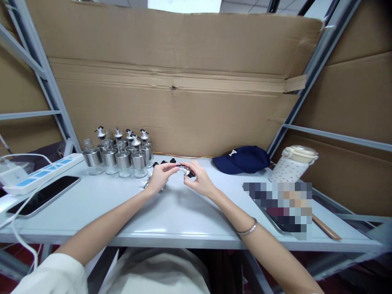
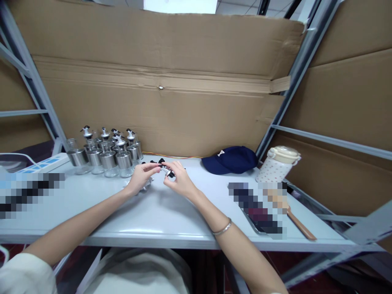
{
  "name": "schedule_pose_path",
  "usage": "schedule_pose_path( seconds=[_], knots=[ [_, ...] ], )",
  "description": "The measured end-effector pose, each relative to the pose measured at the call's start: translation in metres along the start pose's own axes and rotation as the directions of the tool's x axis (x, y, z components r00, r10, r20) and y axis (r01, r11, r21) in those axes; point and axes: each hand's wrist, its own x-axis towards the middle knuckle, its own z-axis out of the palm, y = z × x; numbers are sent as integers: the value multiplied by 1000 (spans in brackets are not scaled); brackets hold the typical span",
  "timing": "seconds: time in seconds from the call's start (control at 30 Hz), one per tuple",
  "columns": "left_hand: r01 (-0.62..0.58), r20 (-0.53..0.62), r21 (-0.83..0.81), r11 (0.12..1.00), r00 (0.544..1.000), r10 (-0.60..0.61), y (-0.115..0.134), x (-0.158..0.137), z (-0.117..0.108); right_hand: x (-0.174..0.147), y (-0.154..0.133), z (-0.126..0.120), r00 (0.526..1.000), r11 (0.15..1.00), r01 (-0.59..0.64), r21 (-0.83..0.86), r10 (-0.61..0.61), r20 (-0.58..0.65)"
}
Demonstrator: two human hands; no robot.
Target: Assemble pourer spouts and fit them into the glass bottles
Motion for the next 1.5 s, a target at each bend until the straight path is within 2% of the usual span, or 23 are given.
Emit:
schedule_pose_path(
  seconds=[0.17,0.23,0.4,0.57,0.67,1.07,1.2,1.33,1.5],
  knots=[
    [113,84,-43,993,991,-109,-2,-2,0,0,3,-1,1000,999,8,-35,-8,-1],
    [124,124,-47,991,985,-117,-1,-3,1,-1,4,-1,1000,999,10,-42,-10,3],
    [-12,172,84,996,985,-3,0,-3,1,-2,6,1,1000,998,-12,-56,13,10],
    [-130,249,277,952,967,60,-2,-5,1,-3,9,3,998,997,-56,-47,56,-1],
    [-173,252,328,929,963,91,-2,-7,1,-3,10,3,999,997,-54,-48,54,4],
    [-144,275,304,942,960,58,0,-7,2,-4,16,1,998,996,-19,-82,24,59],
    [-155,317,310,938,947,51,-2,-6,0,-3,16,0,997,995,16,-94,-9,73],
    [-185,326,331,925,943,72,-3,-6,-2,-3,14,-1,997,995,-8,-95,15,76],
    [-176,321,281,943,944,81,-2,-8,0,-3,8,-5,992,998,-56,-28,59,112]
  ],
)
